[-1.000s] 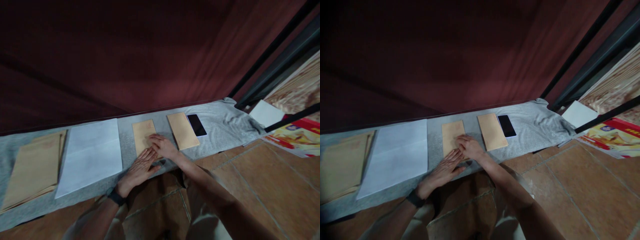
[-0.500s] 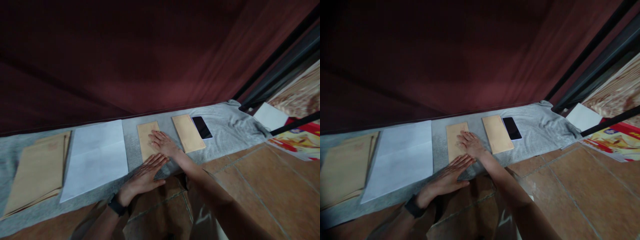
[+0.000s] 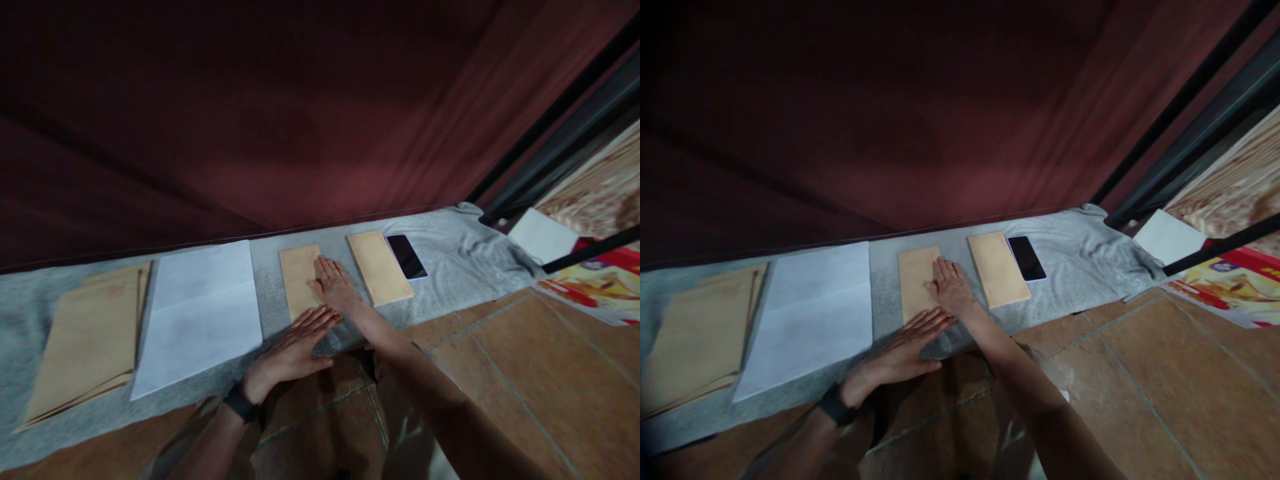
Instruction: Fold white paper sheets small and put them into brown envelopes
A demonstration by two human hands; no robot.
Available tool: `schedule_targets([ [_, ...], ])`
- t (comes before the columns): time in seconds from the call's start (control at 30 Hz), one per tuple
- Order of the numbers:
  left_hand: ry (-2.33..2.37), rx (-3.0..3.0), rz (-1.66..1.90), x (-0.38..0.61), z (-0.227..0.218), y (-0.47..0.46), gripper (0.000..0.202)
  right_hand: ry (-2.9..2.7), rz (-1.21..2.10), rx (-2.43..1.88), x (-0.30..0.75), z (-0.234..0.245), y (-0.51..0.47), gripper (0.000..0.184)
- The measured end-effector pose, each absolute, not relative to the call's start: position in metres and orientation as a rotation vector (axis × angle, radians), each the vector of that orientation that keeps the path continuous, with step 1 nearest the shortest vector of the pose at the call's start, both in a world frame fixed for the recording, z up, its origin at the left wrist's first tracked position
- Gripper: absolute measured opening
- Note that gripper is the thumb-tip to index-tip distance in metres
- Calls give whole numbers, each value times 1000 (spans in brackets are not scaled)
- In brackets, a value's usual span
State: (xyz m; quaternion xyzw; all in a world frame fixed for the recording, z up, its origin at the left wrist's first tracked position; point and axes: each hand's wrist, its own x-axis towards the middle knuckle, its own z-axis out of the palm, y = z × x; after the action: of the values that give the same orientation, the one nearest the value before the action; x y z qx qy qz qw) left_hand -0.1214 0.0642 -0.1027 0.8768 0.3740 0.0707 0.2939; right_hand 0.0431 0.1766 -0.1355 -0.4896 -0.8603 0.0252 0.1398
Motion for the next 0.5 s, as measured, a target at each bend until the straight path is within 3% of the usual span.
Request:
schedule_targets([
  [0.27, 927, 2173, 271, -127, -88, 77, 62, -2634, 173, -1297, 65, -130, 160, 57],
  [0.4, 1042, 2011, 489, -130, -89, 87, 40, -2643, 210, -1245, 70, -129, 152, 56],
  [0.5, 1330, 1959, 756, -133, -97, 96, 42, -2633, 228, -1216, 71, -129, 147, 57],
])
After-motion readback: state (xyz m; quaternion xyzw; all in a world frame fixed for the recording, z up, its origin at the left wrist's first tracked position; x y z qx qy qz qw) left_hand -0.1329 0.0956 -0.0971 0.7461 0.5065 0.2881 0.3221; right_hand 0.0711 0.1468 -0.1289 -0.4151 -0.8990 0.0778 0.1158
